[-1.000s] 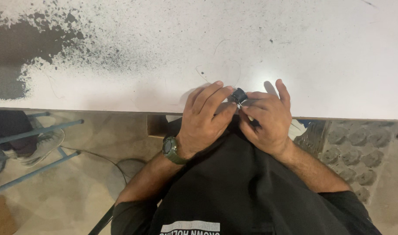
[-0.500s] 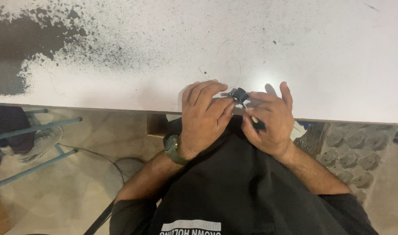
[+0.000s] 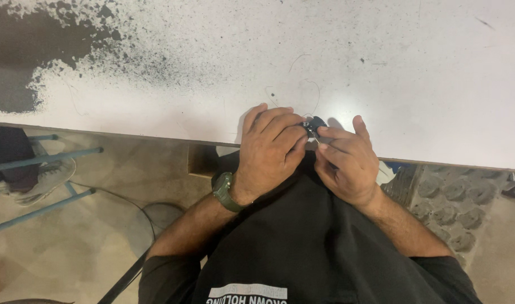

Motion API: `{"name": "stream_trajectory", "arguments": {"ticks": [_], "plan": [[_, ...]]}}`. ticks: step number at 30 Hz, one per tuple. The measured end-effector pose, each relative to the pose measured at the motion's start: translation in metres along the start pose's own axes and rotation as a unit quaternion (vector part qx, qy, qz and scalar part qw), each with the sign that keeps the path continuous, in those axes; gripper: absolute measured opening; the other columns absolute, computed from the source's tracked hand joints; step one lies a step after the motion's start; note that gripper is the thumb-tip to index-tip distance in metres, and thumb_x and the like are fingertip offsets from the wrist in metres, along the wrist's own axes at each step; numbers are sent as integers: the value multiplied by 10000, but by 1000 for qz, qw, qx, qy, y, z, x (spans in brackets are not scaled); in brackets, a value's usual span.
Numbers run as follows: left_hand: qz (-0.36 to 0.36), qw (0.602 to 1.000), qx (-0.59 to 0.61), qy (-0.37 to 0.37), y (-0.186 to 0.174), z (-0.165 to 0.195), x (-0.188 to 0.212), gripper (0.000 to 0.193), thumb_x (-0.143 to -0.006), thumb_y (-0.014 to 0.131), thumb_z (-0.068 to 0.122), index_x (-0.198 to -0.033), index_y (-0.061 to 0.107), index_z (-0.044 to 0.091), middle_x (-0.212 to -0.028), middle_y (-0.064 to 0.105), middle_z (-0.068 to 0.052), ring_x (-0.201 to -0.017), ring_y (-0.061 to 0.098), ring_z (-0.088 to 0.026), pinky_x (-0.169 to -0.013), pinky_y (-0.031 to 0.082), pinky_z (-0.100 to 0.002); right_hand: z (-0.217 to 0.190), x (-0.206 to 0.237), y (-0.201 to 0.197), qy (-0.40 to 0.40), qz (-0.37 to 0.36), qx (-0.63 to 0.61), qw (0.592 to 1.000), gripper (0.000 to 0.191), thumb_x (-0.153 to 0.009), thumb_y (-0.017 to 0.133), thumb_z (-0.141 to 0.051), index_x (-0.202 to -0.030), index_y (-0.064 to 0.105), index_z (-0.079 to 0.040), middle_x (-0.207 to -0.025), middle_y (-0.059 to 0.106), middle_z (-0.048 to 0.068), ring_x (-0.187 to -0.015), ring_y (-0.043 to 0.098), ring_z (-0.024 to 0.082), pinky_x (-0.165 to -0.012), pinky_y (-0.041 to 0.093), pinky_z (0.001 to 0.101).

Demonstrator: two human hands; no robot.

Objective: The person sits at a white table assembling small black plastic plug components. They pick up a plug body, use a small blade to trim or open it, insert a metal contact piece, press the parts together by hand, and set the finished plug aside with others on the table.

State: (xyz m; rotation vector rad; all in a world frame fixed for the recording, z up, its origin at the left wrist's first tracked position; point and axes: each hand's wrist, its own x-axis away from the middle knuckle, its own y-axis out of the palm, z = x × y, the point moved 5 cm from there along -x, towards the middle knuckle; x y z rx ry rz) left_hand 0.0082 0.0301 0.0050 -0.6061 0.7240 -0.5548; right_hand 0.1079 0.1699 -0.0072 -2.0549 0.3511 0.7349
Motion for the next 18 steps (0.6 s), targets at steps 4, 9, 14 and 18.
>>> {"name": "stream_trajectory", "arguments": {"ticks": [4,9,14,18], "plan": [[-7,1000,11,-1,0,-1,0,104,-902,736,101,-996,691,96,-1171,673,-18,-1229,604,-225,-1178,368,-527,0,-4,1,2,-5,2,1000,338,-879,792,112,-1067,581,-72,-962,679,58,-1134,726,255,-1278,306,530],[9,1000,19,-16,-6,-2,-2,125,-897,731,99,-998,660,86,-1177,668,-40,-1248,605,-248,-1170,403,-520,4,-4,-5,28,-16,-26,999,307,-877,744,90,-1088,585,-65,-957,680,64,-1141,721,290,-1284,287,539],[26,998,43,-31,-13,0,-9,207,-915,741,132,-1097,676,58,-1282,627,-84,-1286,561,-283,-1100,442,-473,12,-13,-27,52,35,33,997,262,-891,709,83,-1092,690,-84,-992,610,105,-1209,679,332,-1320,181,561],[9,1000,10,-22,-13,2,-17,242,-898,760,143,-1114,695,55,-1322,619,-86,-1298,551,-289,-1080,424,-484,18,-25,-22,96,-29,52,994,336,-807,815,-151,-1118,716,-68,-1066,613,120,-1263,561,370,-1248,98,616]]}}
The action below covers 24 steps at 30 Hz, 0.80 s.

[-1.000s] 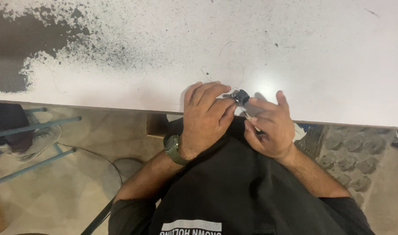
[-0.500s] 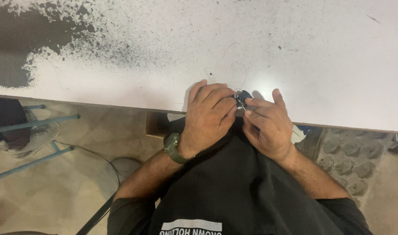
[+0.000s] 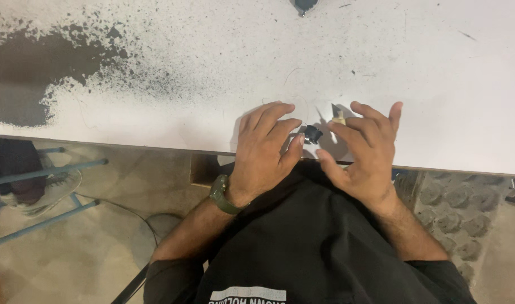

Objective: The person sits at a white table assembling small black plastic plug components. They pick up a plug body, use a small blade to trim or open it, insert a metal contact piece, press the parts together by hand, and set the finished plug aside with others on the table.

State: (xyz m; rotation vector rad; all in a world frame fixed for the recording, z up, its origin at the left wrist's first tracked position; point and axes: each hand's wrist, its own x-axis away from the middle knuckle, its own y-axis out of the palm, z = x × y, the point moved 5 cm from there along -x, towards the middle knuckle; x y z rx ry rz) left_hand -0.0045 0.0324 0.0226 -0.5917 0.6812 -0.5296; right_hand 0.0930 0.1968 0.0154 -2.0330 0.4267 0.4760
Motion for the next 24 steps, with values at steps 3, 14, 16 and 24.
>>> {"name": "stream_trajectory", "arguments": {"ticks": [3,14,16,24], "plan": [[-13,1000,6,8,3,1,-6,198,-903,775,132,-1083,707,83,-1328,630,-65,-1295,562,-269,-1086,427,-470,-3,-1,8,17,-39,11,999,414,-814,872,-216,-1177,732,-74,-1107,612,96,-1312,530,349,-1259,111,636],[21,998,19,60,4,-1,9,219,-864,794,42,-1019,649,95,-1316,603,-52,-1322,577,-272,-1104,492,-439,5,13,15,12,-24,31,999,369,-840,903,-217,-1147,747,-84,-1119,626,63,-1321,560,302,-1297,117,627],[21,996,-16,87,5,-1,13,227,-861,808,58,-1017,650,104,-1319,584,-54,-1330,562,-274,-1098,481,-451,5,14,16,7,-23,34,999,367,-850,908,-230,-1147,749,-87,-1111,622,67,-1309,563,305,-1294,110,628],[-6,990,-53,129,9,5,12,196,-878,797,101,-1028,672,87,-1322,567,-69,-1326,530,-274,-1080,485,-466,8,14,19,12,-25,29,999,336,-842,898,-231,-1102,739,-90,-1096,621,70,-1295,573,297,-1298,115,629]]}}
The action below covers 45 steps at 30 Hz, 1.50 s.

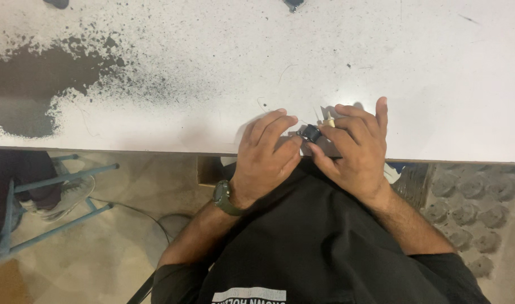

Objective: The person sits at a white table assembling small black plastic plug components. They pick up a plug body, use a small blade to trim or open it, insert a metal contact piece, press the parts together by hand, and set the finished plug aside with others on the table.

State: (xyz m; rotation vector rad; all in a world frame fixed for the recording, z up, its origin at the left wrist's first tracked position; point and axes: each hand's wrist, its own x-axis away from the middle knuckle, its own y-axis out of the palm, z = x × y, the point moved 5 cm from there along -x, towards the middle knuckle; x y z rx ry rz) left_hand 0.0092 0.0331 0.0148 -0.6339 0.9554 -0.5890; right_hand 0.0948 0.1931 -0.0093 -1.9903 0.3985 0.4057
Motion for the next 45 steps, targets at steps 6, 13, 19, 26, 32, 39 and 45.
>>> {"name": "stream_trajectory", "arguments": {"ticks": [6,13,19,26,32,39,45], "plan": [[20,995,86,-47,-6,2,-13,155,-866,742,33,-969,633,71,-1207,630,-66,-1190,624,-276,-998,539,-418,-5,-3,-1,-19,-14,-7,1000,356,-839,883,-197,-1149,749,-83,-1131,629,75,-1312,574,296,-1310,134,610],[2,974,161,-162,-14,-6,-19,131,-858,728,42,-944,631,64,-1131,659,-51,-993,669,-254,-836,555,-365,-6,-4,-2,-23,1,-9,1000,364,-789,886,-204,-1105,745,-93,-1083,621,73,-1268,584,310,-1291,155,637],[-61,953,216,-203,-13,-11,-14,104,-898,704,73,-973,635,50,-1116,665,-83,-751,678,-187,-666,552,-330,-5,-5,-2,-4,6,-17,1000,359,-791,884,-199,-1097,732,-88,-1074,612,76,-1264,587,306,-1304,169,651],[-40,978,131,-156,-11,-13,-15,107,-887,691,86,-922,592,63,-859,623,-66,-733,637,-263,-658,513,-399,-5,-6,-4,13,20,-1,1000,333,-803,870,-182,-1083,731,-66,-1149,632,125,-1265,587,355,-1281,190,624],[-35,977,125,-168,-1,-7,-14,139,-863,710,79,-867,572,62,-779,611,-66,-694,637,-267,-618,500,-406,-8,13,-9,-33,135,-136,981,322,-941,748,74,-1178,596,-81,-1083,643,81,-1177,703,303,-1270,339,557],[10,975,152,-163,4,0,-9,163,-813,723,48,-864,569,66,-812,625,-68,-749,640,-275,-656,511,-404,-8,20,6,-51,90,-157,982,373,-845,766,58,-1137,567,-62,-1017,672,88,-1124,700,305,-1236,384,580],[12,973,160,-164,7,-2,-6,168,-821,728,52,-862,567,69,-805,622,-63,-729,630,-260,-652,508,-394,-10,18,6,-64,90,-145,983,375,-832,770,64,-1119,574,-76,-1010,668,82,-1137,695,298,-1241,383,583]]}}
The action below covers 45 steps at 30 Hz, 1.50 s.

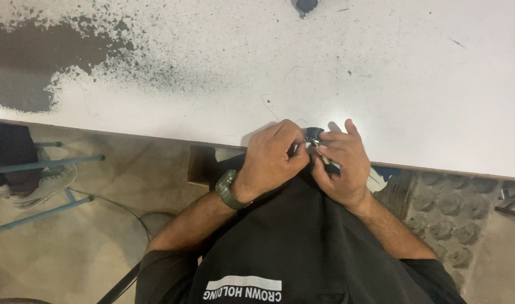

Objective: The person sits at a white table assembling small black plastic plug components. They pick up a plug body, use a small blade to trim or open it, insert a metal contact piece, press the parts together by hand, and set the finished plug aside with others on the table.

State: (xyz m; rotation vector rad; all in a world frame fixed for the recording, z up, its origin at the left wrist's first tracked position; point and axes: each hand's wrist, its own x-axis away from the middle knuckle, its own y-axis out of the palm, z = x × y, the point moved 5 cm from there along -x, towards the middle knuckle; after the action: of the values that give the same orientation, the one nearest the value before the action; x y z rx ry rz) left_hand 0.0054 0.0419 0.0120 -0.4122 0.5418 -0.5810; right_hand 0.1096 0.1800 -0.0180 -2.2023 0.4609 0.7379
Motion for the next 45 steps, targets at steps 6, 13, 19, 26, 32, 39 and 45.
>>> {"name": "stream_trajectory", "arguments": {"ticks": [6,13,19,26,32,39,45], "plan": [[-14,1000,3,1,2,-2,0,159,-831,722,39,-865,570,71,-795,621,-57,-703,624,-229,-628,502,-379,2,2,-1,-19,-6,8,1000,367,-822,764,56,-1113,581,-69,-999,667,72,-1136,688,292,-1241,362,582],[-1,1000,13,12,-2,5,1,172,-826,713,9,-892,561,59,-822,616,-74,-752,630,-271,-657,506,-395,-7,-8,-2,-16,-22,21,999,359,-801,799,64,-1078,612,-67,-1018,669,98,-1132,688,293,-1244,359,585],[-8,999,15,28,5,14,-6,179,-818,726,-26,-921,600,50,-886,666,-91,-769,671,-261,-664,539,-368,-6,-9,-16,-2,-47,22,999,336,-792,842,26,-1054,653,-66,-1000,656,93,-1127,667,273,-1241,335,606],[-35,997,68,-10,-5,7,-8,154,-847,691,-59,-946,628,41,-958,722,-83,-779,704,-168,-652,563,-272,65,5,-82,183,-29,278,942,166,-892,825,-180,-1006,709,-145,-1037,690,58,-1184,595,288,-1230,157,613],[-41,994,100,5,-16,-4,2,131,-873,685,-46,-945,624,44,-963,715,-74,-834,707,-150,-698,576,-267,135,50,-218,191,202,405,871,225,-1054,666,9,-1257,609,-70,-1184,645,57,-1169,648,228,-1300,62,576],[-49,997,51,2,-34,-38,12,86,-937,664,-11,-943,650,74,-960,738,-71,-778,722,-119,-628,602,-220,141,70,-221,270,189,355,875,229,-1008,650,58,-1216,602,-22,-1134,617,82,-1057,591,244,-1143,346,504],[2,920,-376,-108,-157,-80,48,93,-1065,714,173,-1021,681,98,-1048,732,-79,-862,721,-198,-790,576,-314,139,68,-221,268,200,313,889,244,-989,646,81,-1213,597,-3,-1141,616,112,-1074,575,255,-965,473,402]]}}
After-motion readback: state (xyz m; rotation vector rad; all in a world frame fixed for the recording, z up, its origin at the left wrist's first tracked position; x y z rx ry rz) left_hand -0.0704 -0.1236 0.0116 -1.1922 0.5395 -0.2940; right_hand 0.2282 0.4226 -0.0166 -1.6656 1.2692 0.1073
